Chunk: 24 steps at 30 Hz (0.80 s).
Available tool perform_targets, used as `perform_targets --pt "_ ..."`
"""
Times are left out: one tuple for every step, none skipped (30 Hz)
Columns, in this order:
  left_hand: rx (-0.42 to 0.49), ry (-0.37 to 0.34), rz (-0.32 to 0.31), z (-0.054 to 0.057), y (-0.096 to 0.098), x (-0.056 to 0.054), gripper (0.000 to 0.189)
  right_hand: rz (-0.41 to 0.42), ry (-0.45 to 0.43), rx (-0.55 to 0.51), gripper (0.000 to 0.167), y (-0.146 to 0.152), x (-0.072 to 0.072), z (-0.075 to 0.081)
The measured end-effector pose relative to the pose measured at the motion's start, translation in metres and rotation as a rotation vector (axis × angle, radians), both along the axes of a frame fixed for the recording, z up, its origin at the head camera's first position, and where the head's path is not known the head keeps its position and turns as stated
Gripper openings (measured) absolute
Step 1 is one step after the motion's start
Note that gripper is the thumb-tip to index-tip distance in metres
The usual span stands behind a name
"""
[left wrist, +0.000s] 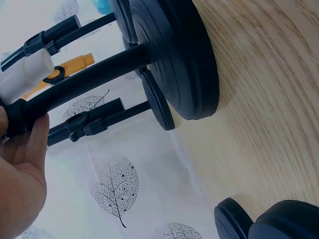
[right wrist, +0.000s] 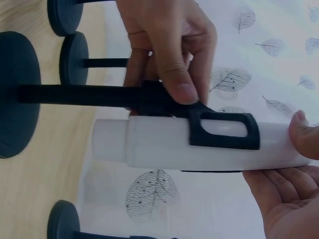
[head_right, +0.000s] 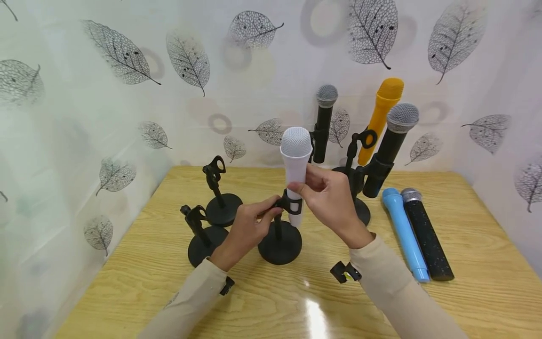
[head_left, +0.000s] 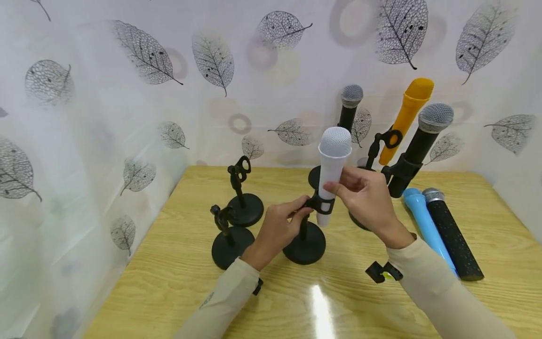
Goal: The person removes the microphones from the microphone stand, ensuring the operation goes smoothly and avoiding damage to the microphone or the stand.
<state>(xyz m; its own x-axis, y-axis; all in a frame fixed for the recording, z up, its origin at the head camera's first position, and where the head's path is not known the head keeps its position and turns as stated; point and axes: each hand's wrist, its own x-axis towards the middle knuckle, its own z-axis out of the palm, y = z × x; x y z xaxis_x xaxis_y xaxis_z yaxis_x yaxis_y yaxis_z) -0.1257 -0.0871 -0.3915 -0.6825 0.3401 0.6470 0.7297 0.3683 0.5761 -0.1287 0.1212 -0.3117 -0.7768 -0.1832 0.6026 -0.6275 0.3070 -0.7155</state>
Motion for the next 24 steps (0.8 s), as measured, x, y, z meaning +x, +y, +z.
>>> perform_targets --pt "0.0 0.0 0.001 0.0 0.0 0.0 0.028 0.0 0.003 0.0 0.035 0.0 0.0 0.001" --pt "0.0 -0.001 0.002 0.001 0.0 0.001 0.029 -0.003 0.007 0.001 0.035 0.0 0.0 0.003" --pt "0.001 -0.002 0.003 0.001 0.001 0.001 0.029 -0.003 0.011 0.002 0.035 0.0 -0.001 0.005" --pt "0.003 -0.003 0.004 0.001 0.001 0.001 0.029 0.0 0.01 0.0 0.035 0.0 -0.001 0.006" --pt "0.004 -0.004 0.005 0.002 0.001 0.002 0.029 0.004 0.009 -0.001 0.034 0.0 -0.001 0.008" --pt "0.005 -0.004 0.006 0.002 0.001 0.002 0.03 0.005 0.01 0.0 0.034 0.001 -0.001 0.01" --pt "0.005 -0.005 0.005 0.002 0.001 0.002 0.03 0.004 0.011 0.001 0.033 0.001 -0.001 0.011" --pt "0.006 -0.008 0.002 0.002 0.001 0.002 0.03 0.003 0.011 -0.001 0.033 0.001 -0.001 0.013" --pt "0.007 -0.01 0.0 0.002 0.001 0.002 0.03 0.003 0.01 -0.002 0.033 0.001 -0.001 0.015" --pt "0.007 -0.011 -0.003 0.002 0.001 0.002 0.03 0.002 0.009 0.0 0.033 0.001 -0.001 0.016" --pt "0.006 -0.012 -0.004 0.003 0.001 0.002 0.03 -0.001 0.009 0.005 0.033 0.001 -0.001 0.018" --pt "0.005 -0.013 -0.004 0.003 0.001 0.002 0.029 -0.003 0.007 0.007 0.033 0.001 -0.001 0.02" --pt "0.004 -0.014 -0.003 0.003 0.001 0.002 0.029 -0.002 0.001 0.007 0.034 0.001 -0.001 0.021" --pt "0.003 -0.014 -0.002 0.003 0.001 0.002 0.029 -0.001 -0.004 0.009 0.034 0.001 -0.001 0.022" --pt "0.0 -0.009 0.0 0.003 0.001 0.002 0.028 -0.001 -0.008 0.012 0.035 0.001 -0.001 0.024" --pt "-0.001 -0.008 0.0 0.003 0.0 0.002 0.028 -0.003 -0.011 0.016 0.036 0.001 -0.001 0.025" --pt "-0.001 -0.007 0.0 0.003 0.0 0.002 0.028 -0.004 -0.014 0.015 0.036 0.001 -0.001 0.027" --pt "-0.002 -0.003 0.0 0.002 0.0 0.002 0.028 -0.005 -0.017 0.012 0.037 0.001 0.0 0.029" --pt "-0.001 -0.002 -0.003 0.002 0.0 0.002 0.028 -0.011 -0.016 0.01 0.038 0.001 0.0 0.031" --pt "-0.001 -0.001 -0.005 0.002 0.0 0.002 0.028 -0.02 -0.008 0.009 0.038 0.001 0.0 0.034" --pt "-0.004 0.003 -0.004 0.002 0.0 0.001 0.027 -0.025 -0.001 0.006 0.039 0.001 0.0 0.037" --pt "-0.003 0.002 -0.003 0.002 0.0 0.002 0.027 -0.029 0.009 0.005 0.039 0.001 0.0 0.04" --pt "-0.004 0.002 0.0 0.002 -0.001 0.002 0.027 -0.029 0.02 0.001 0.04 0.001 0.0 0.043" --pt "-0.004 0.002 0.004 0.002 -0.001 0.002 0.027 -0.028 0.029 -0.004 0.04 0.001 0.0 0.047"
